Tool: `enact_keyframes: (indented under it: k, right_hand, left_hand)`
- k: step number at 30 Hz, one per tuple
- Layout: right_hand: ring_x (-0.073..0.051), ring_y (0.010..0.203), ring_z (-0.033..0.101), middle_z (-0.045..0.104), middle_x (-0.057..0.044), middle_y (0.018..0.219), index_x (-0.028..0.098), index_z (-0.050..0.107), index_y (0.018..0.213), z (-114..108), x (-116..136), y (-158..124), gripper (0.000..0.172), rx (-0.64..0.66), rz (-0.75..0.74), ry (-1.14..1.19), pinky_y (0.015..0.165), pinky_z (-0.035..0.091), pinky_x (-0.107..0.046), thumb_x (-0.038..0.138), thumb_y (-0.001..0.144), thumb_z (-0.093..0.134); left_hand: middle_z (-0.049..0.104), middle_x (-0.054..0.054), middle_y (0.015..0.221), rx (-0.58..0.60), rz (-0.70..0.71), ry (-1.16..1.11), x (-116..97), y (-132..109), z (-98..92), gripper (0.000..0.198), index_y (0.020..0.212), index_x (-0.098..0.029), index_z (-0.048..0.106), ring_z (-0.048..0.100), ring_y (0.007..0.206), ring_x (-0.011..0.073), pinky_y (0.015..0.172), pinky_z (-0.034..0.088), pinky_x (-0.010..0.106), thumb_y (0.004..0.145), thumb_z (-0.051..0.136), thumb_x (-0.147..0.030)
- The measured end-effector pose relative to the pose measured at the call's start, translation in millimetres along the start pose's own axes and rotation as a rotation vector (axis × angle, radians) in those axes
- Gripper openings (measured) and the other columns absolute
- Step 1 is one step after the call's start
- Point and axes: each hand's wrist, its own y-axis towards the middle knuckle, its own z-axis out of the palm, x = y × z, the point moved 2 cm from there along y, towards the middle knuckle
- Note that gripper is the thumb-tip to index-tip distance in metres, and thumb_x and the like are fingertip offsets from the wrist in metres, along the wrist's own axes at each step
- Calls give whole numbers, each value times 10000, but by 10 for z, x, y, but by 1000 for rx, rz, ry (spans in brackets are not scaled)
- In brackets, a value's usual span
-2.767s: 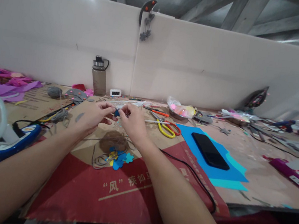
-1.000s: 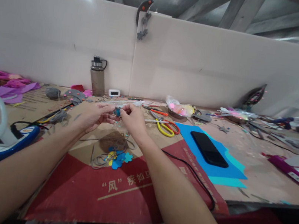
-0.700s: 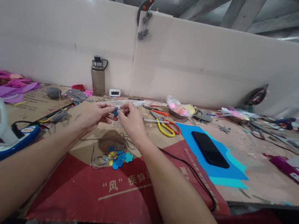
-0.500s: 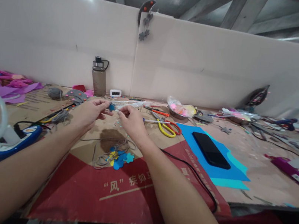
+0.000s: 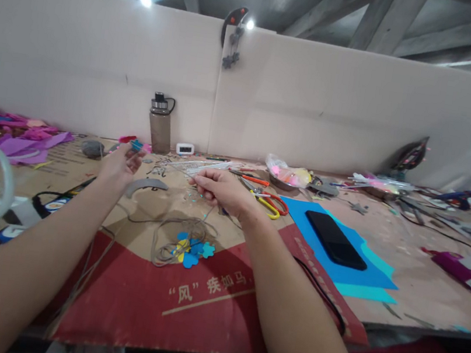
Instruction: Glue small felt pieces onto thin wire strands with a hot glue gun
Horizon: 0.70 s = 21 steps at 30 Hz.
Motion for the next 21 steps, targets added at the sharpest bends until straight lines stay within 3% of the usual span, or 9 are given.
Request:
enact_keyframes:
  k: [4,8,11,14,16,20,21]
  right_hand:
    - [-23,448,339,500,39,651,178,587,878,-86,44,-90,197,143,13,7,353,199,-147,346,779,610]
    - [-24,444,374,552,32,682,184,590,906,-149,103,-204,227,191,-44,34,337,199,-144,360,765,618]
    - [-57,509,475,608,15,706,179,613,852,-145,143,-267,246,259,-7,-57,398,327,-162,402,748,607]
    - [-122,688,578,664,-12,771,178,666,791,-136,137,-255,239,370,50,-319,584,448,-225,400,712,623]
    - [-138,702,582,667,-9,733,191,681,736,-183,90,-181,201,272,21,-526,619,437,-236,380,722,615]
    - [-166,603,552,609,-48,605,182,620,618,-360,-126,24,244,-337,3,-927,566,382,-270,363,771,563]
    - [-187,623,562,599,-67,597,177,601,591,-381,-207,72,248,-415,53,-999,579,385,-285,357,759,577]
  left_hand:
    - [624,23,677,-61,-4,-126,-105,117,-78,57,752,-133,568,592,555,69,422,428,111,797,534,-143]
    - [618,-3,671,-69,54,-172,-177,168,-169,79,733,-154,554,571,557,41,472,450,96,807,529,-145]
    - [628,-12,678,-49,106,-155,-189,144,-176,82,737,-163,560,592,582,40,511,461,103,804,519,-139]
    - [644,-3,681,-2,139,-91,-163,48,-93,36,748,-157,572,618,599,64,516,468,130,774,552,-143]
    - [654,14,694,89,155,-35,-132,-61,0,21,762,-147,584,633,606,87,510,475,153,753,587,-166]
    - [661,36,727,314,150,80,-47,-344,175,110,778,-136,587,662,641,132,486,474,169,727,635,-221]
    - [663,43,730,347,130,106,-22,-409,202,118,778,-130,590,665,639,138,485,476,171,723,639,-222]
